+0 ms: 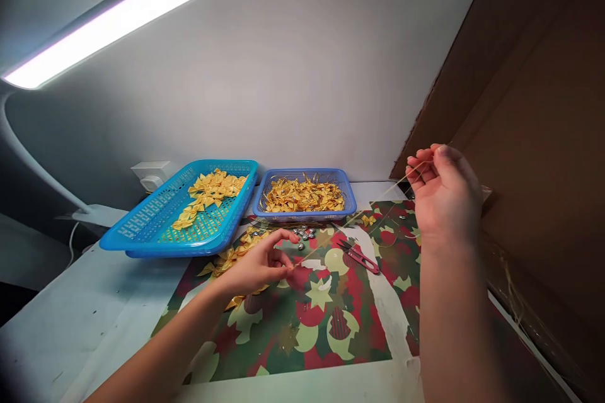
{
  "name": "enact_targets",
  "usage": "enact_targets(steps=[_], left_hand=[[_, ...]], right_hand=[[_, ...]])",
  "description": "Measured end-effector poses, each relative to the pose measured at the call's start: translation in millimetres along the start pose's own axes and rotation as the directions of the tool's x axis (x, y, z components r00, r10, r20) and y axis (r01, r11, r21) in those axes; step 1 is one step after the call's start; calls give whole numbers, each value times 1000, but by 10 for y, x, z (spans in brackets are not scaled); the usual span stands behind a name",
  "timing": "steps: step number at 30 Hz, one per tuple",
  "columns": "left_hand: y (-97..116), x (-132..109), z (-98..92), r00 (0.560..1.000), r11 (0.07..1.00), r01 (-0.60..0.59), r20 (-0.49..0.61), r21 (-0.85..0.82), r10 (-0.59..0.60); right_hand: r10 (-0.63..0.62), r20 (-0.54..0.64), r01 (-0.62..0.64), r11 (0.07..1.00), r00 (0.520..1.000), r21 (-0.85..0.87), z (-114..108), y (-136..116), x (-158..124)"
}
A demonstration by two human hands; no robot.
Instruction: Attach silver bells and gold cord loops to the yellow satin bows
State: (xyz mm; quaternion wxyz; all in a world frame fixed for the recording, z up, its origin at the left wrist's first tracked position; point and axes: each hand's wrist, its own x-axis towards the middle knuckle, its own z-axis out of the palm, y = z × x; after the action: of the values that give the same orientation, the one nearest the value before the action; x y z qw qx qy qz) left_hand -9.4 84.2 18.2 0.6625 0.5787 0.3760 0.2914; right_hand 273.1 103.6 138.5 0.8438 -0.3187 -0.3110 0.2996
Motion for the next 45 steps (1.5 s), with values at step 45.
enact_targets(steps=[45], left_hand=[[219,-142,158,981,906,-96,113,-412,155]], right_hand=[[144,-182,-165,981,973,-104,-213,442,281]])
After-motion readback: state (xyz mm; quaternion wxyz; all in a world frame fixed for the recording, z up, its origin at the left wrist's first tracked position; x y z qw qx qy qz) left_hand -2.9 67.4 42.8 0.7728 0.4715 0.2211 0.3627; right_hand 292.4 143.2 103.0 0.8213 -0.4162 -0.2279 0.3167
